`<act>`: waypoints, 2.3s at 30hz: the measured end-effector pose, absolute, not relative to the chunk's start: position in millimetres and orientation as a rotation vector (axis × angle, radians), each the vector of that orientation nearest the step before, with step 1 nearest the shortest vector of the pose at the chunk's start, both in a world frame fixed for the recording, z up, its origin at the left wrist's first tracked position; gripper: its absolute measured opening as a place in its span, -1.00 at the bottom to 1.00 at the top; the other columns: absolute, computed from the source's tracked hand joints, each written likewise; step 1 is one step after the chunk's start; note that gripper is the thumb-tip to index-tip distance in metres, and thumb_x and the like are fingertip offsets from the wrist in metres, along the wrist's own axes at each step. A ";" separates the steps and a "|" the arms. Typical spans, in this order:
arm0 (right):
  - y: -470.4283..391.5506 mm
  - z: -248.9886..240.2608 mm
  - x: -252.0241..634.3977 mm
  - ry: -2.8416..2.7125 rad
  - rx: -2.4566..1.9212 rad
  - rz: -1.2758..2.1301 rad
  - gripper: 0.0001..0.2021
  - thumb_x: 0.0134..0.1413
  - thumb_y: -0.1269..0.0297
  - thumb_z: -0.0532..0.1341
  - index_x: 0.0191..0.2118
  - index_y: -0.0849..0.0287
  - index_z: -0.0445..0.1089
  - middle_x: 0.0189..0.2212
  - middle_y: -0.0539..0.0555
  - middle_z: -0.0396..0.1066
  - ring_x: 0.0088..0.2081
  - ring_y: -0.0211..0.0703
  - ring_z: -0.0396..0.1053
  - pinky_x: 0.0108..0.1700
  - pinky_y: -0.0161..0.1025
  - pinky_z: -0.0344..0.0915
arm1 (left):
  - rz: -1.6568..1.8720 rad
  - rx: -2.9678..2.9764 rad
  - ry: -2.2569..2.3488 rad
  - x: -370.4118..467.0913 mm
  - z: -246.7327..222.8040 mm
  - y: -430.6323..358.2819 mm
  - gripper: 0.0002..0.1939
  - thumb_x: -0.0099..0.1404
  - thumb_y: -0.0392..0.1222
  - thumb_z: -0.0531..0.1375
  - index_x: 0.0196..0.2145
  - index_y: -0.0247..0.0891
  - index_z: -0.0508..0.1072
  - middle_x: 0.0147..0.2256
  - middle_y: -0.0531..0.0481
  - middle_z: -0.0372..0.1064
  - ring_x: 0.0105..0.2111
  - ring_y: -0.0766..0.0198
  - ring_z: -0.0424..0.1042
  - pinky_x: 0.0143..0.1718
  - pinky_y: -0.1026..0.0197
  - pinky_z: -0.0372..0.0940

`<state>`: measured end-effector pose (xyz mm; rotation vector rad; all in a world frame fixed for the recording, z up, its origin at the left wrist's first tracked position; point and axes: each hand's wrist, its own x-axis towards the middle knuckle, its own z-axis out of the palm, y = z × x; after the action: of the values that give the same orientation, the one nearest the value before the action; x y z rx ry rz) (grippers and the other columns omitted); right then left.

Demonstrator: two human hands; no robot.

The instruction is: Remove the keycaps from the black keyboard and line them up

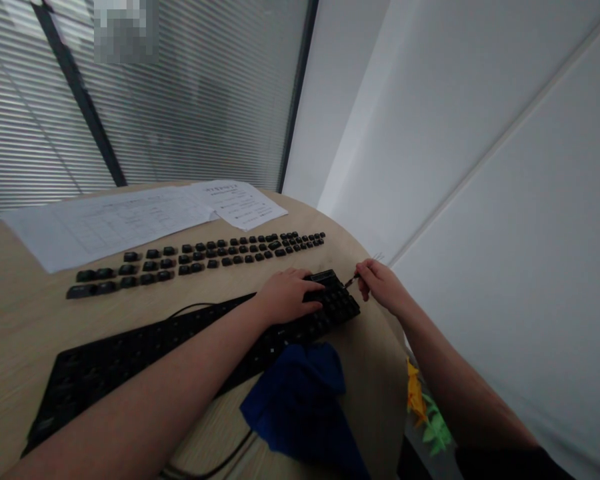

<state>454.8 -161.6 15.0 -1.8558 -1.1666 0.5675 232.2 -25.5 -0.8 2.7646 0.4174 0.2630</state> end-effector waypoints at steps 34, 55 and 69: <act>-169.5 11.6 432.8 -1.267 -2.036 0.218 -0.73 0.29 0.01 0.16 -0.37 0.04 0.27 -0.54 0.05 0.55 -0.45 -0.03 0.55 -0.33 -0.15 0.41 | 0.223 2.731 0.480 232.8 2.5 -30.2 -0.48 0.29 0.19 0.23 0.16 0.07 0.51 0.23 -0.14 0.33 0.15 -0.19 0.36 0.16 -0.21 0.23; -178.5 24.7 403.8 -1.558 -1.401 0.212 -0.77 0.36 0.05 0.09 -0.22 0.01 0.41 -0.32 0.13 0.51 -0.27 -0.01 0.47 -0.16 -0.07 0.39 | 0.462 2.304 0.344 226.6 43.0 -21.3 -0.65 0.31 -0.14 0.26 0.04 -0.19 0.57 -0.30 0.02 0.55 -0.30 0.22 0.49 -0.17 0.19 0.35; -187.3 40.8 415.4 -1.682 -1.469 -0.124 -0.75 0.38 0.31 -0.03 -0.29 0.10 0.33 -0.15 0.17 0.41 -0.07 0.01 0.37 0.05 0.01 0.28 | 0.464 2.166 0.510 188.6 79.2 -18.8 -0.59 0.29 -0.03 0.23 0.02 -0.24 0.59 -0.40 0.03 0.47 -0.47 0.31 0.34 -0.39 0.25 0.27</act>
<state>415.4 -187.3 40.8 -1.4689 -1.6824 -0.1238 188.6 -18.8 79.2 2.1658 0.5097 0.4643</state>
